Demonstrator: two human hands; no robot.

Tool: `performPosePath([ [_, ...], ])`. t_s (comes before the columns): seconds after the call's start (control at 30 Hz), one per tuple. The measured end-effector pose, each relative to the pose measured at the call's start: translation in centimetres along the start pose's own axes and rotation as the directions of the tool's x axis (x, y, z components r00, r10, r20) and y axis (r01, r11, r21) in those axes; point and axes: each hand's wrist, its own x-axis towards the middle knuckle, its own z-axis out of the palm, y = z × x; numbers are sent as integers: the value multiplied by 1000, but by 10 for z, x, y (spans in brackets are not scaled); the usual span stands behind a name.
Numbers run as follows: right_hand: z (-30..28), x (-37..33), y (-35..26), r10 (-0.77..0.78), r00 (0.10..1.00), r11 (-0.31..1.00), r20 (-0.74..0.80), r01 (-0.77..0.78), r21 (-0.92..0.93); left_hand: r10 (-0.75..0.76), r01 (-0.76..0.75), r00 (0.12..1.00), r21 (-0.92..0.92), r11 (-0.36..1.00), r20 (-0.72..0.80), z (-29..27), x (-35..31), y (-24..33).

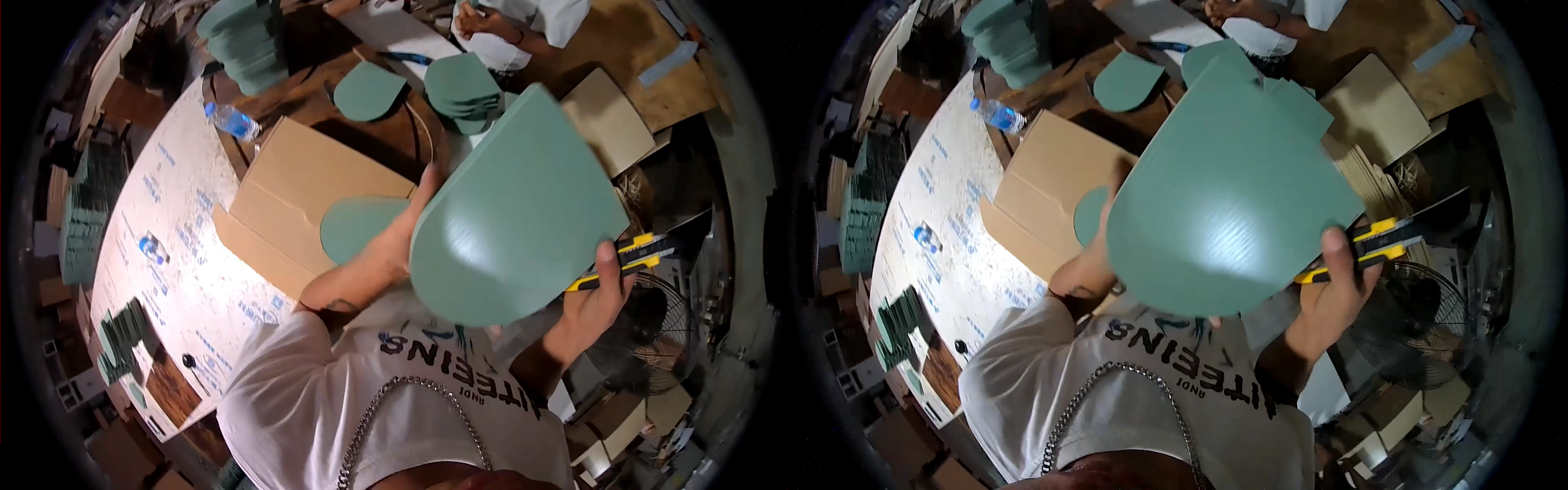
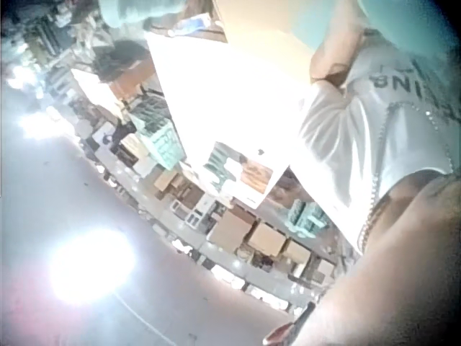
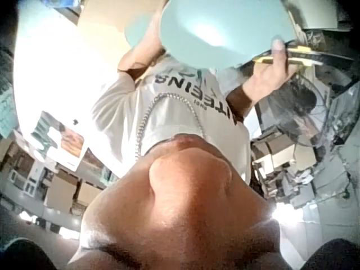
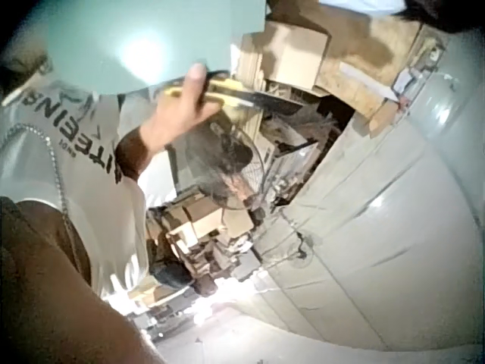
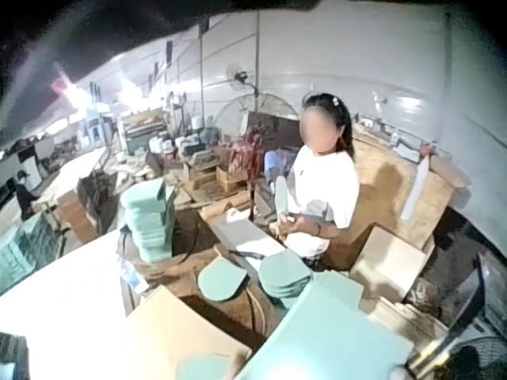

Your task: The person trims the edges of curved green panels using a utility knife.

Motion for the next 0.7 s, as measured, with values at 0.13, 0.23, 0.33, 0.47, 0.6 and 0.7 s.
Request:
performPosePath([
  [0.13, -5, 6, -8, 118, 982, 993, -149, -114, 38, -102, 339, 936, -789, 512, 336, 15, 24, 25],
  [0.23, -14, 6, -10, 142, 980, 987, -138, -130, 90, -180, 464, 876, -680, 567, 447, 4, 31, 30],
  [0.33, -25, 6, -10, 138, 986, 989, -96, -131, 74, -330, 420, 906, -467, 778, 266, 14, 33, 61],
  [0.47, -25, -3, -9, 25, 987, 1000, -161, -23, 10, -331, 332, 940, -7, 943, 82, 14, 29, 71],
  [0.6, -26, -5, 1, 112, 993, 982, -40, -105, 158, -164, 175, 983, 182, 968, -77, 22, 20, 59],
  [0.7, -30, -6, 18, 253, 967, 893, -46, -215, 396, 234, -284, 958, 408, 868, 168, 6, 30, 50],
])
